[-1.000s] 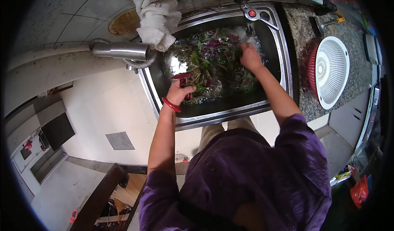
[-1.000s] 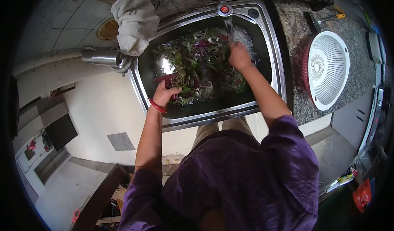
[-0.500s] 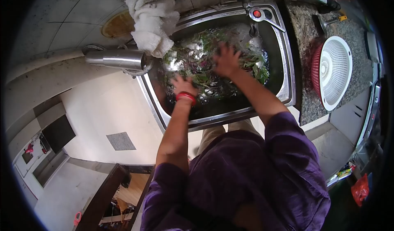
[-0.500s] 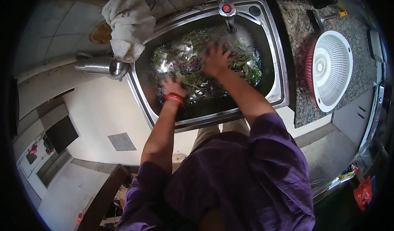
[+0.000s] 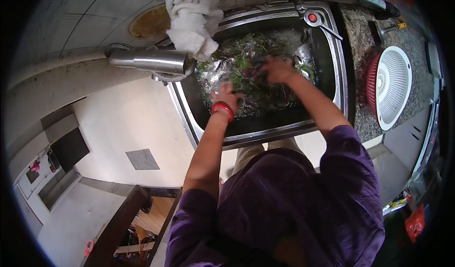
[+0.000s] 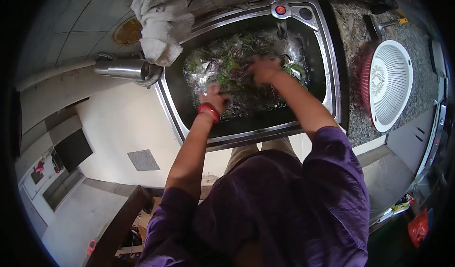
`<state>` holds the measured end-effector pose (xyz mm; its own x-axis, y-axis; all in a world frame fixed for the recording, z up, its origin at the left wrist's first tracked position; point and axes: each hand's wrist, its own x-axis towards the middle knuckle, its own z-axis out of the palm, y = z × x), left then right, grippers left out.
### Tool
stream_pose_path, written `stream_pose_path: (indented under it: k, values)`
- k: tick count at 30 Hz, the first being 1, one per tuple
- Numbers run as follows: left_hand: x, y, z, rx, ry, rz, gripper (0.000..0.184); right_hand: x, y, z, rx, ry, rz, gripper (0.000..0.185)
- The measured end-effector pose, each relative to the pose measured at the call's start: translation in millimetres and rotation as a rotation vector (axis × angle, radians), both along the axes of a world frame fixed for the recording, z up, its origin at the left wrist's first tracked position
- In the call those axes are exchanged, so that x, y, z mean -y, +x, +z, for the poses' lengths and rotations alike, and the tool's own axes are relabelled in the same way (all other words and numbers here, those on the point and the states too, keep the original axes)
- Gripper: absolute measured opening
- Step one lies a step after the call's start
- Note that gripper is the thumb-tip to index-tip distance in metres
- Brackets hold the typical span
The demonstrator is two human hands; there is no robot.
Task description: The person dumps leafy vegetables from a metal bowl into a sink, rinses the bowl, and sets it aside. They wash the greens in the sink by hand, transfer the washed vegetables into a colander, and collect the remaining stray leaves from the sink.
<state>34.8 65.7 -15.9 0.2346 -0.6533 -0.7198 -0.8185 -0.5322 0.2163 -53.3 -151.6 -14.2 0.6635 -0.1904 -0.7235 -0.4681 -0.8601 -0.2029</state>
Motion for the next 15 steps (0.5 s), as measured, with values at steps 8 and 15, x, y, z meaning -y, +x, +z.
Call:
stream_pose_path:
  k: [8, 15]
  values:
    - [-43, -1, 13, -0.206, -0.277, 0.288, 0.031, -34, 96, 0, 0.208, -0.186, -0.363, 0.056]
    - [-59, 6, 26, -0.036, -0.218, 0.244, 0.043, -118, 100, 3, 0.286, -0.024, 0.530, 0.061]
